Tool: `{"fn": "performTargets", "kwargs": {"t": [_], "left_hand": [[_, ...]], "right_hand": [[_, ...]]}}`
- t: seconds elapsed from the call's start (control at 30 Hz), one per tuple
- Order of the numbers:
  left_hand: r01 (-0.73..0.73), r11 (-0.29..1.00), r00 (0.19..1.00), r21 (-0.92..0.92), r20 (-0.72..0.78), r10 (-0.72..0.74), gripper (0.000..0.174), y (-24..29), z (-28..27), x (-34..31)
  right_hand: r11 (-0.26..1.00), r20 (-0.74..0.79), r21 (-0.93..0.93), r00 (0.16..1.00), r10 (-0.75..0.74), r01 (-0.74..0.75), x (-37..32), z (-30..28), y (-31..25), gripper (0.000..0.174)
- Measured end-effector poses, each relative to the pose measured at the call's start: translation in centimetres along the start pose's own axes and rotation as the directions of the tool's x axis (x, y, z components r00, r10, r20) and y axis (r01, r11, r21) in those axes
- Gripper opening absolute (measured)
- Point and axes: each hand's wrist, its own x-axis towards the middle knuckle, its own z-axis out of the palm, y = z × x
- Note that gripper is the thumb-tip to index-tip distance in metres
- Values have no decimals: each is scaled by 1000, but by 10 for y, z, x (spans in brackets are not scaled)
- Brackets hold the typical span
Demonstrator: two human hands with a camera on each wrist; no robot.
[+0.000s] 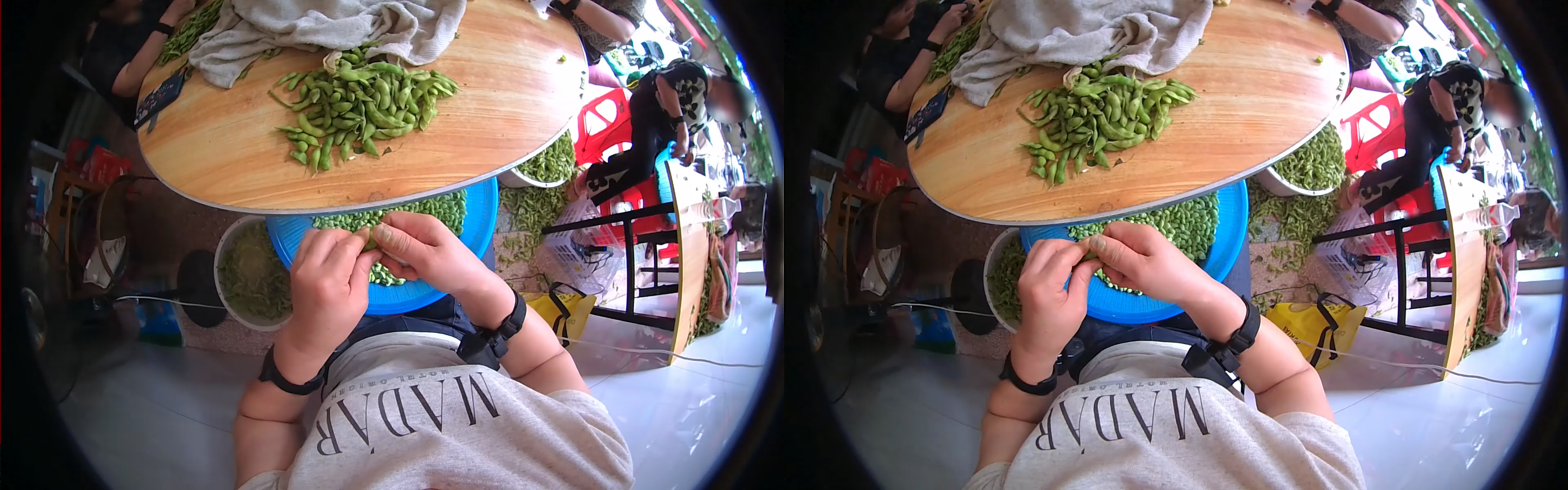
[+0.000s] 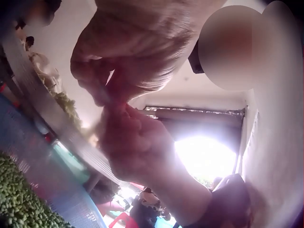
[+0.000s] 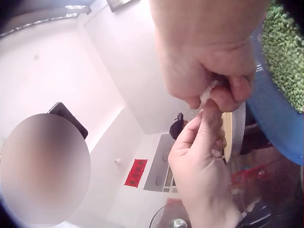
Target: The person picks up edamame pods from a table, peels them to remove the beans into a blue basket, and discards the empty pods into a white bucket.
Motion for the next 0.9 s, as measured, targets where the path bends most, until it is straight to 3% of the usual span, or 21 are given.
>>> {"fn": "performTargets", "kwargs": {"t": [0.13,0.23,0.33,0.43,0.53,0.57,0.67,0.77,0.87,0.9], "left_hand": [[49,996,996,-76,-66,-54,15,-3,11,-9],[280,855,952,-436,9,-307,11,-11,21,-16],[552,423,796,-719,302,-525,11,-13,26,-21],[629,-66,585,-775,527,-616,14,-15,27,-24],[662,-103,569,-742,587,-576,15,-23,33,-31],[662,-187,542,-725,636,-549,14,-25,33,-31],[666,-201,549,-719,654,-520,11,-27,38,-33],[713,239,644,-659,479,-597,12,-25,48,-40],[701,346,680,-623,439,-587,18,-14,50,-34],[694,377,695,-614,435,-572,19,-13,50,-33]], "right_hand": [[1000,-62,-18,998,-24,22,-1,3,5,27],[998,-80,-62,996,-39,34,-3,3,7,26],[973,-95,-219,991,-93,70,-7,0,11,24],[907,-34,-380,977,-209,181,-13,-5,20,22],[824,25,-496,953,-303,275,-15,-10,29,19],[832,22,-497,962,-273,247,-17,-11,28,18],[810,27,-528,958,-287,257,-15,-21,42,21],[819,-139,-572,979,-151,45,-18,-27,39,29],[819,-167,-557,948,-270,135,-12,-30,43,35],[843,-144,-529,969,-199,94,-10,-32,44,31]]}}
